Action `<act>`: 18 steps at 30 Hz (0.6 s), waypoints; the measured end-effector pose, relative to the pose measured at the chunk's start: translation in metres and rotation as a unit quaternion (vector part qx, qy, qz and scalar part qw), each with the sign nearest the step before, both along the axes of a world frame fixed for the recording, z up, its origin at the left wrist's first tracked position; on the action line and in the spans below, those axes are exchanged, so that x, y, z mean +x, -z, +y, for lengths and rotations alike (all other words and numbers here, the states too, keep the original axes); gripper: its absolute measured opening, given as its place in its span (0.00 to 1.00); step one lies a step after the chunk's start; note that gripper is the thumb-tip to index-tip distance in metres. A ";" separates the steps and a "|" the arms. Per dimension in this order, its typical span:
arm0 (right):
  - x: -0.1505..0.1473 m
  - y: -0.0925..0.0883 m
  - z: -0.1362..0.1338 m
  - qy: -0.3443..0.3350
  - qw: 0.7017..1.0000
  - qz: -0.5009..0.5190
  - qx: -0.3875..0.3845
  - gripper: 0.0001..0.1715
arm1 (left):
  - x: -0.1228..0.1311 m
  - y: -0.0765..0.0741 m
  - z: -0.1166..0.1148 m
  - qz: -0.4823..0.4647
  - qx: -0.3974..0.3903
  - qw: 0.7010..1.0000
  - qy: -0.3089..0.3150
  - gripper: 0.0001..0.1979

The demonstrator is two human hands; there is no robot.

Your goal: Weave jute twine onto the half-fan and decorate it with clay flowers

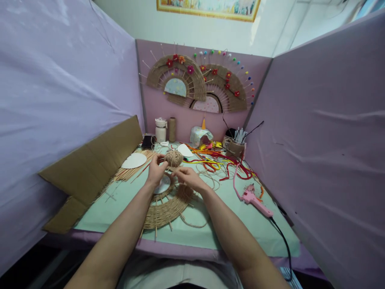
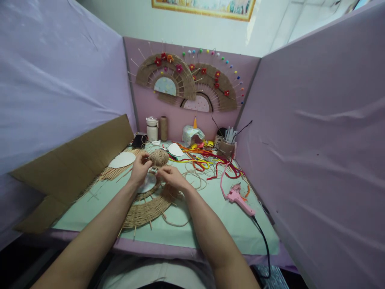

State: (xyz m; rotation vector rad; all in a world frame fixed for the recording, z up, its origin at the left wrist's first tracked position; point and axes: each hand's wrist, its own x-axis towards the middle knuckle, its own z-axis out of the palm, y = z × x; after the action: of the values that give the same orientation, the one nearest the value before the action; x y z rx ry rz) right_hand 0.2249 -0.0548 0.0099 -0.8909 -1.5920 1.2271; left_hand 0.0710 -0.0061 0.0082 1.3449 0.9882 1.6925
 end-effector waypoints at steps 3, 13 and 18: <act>0.016 -0.007 0.008 0.101 0.980 0.171 0.005 0.20 | -0.002 -0.004 -0.002 -0.037 -0.054 0.998 0.024 0.11; 0.093 -0.026 0.024 0.315 0.827 0.464 -0.044 0.21 | -0.017 -0.010 0.012 -0.190 -0.209 0.959 0.024 0.10; 0.123 -0.023 0.026 0.469 0.729 0.495 0.061 0.12 | -0.030 -0.016 0.019 -0.151 -0.235 0.959 0.053 0.10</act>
State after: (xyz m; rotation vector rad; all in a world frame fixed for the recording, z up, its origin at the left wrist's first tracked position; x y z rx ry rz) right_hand 0.3478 -0.0288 0.0333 -0.6033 -0.2200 0.5970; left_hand 0.0415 0.0125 0.0239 0.7869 1.0330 1.4104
